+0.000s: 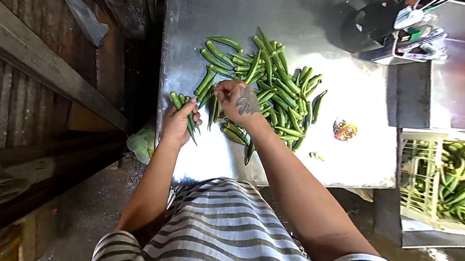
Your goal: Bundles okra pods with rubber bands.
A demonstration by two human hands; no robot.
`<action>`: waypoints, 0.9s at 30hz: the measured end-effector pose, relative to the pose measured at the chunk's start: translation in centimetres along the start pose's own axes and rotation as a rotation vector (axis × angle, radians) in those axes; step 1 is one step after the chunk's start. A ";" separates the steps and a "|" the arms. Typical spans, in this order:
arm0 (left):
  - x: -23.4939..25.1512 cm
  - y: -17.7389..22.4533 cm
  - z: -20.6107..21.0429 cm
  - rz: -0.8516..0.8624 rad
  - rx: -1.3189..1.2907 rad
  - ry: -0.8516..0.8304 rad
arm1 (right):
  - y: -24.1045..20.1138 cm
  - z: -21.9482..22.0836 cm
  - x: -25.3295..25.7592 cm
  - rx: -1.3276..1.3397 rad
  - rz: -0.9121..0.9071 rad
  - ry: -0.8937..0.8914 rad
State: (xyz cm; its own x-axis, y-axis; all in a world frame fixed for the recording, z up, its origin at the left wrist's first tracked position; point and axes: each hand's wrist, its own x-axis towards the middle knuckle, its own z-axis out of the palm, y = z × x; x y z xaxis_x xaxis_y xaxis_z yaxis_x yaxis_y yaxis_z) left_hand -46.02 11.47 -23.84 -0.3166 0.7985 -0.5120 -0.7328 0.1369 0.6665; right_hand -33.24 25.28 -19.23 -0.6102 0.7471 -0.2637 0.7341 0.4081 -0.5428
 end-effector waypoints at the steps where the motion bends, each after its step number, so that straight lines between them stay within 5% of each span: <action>1: 0.2 0.0 -0.3 -0.002 -0.014 0.012 | 0.0 0.8 0.6 -0.027 -0.046 -0.014; 9: -0.6 0.7 -1.9 0.066 0.023 -0.004 | -0.7 3.5 2.7 -0.433 -0.117 -0.037; 14: -0.4 -0.2 -1.7 0.086 0.027 -0.056 | -0.5 0.5 1.1 -0.086 -0.306 0.098; 20: -0.7 -2.4 1.1 0.108 -0.009 -0.187 | -2.9 -1.5 -2.6 0.207 -0.207 0.013; 24: -0.6 -2.4 3.3 0.072 0.080 -0.417 | -1.2 -5.3 -3.7 0.321 -0.225 0.232; 27: -1.2 -2.2 4.7 0.033 0.222 -0.593 | -1.0 -8.2 -4.9 0.341 -0.386 0.235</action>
State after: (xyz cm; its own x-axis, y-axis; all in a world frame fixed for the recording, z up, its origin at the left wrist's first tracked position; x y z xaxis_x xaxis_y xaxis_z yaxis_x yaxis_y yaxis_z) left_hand -41.18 12.96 -22.16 0.0975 0.9846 -0.1449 -0.5659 0.1746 0.8058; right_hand -28.57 25.49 -10.84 -0.7040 0.6900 0.1683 0.3092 0.5111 -0.8020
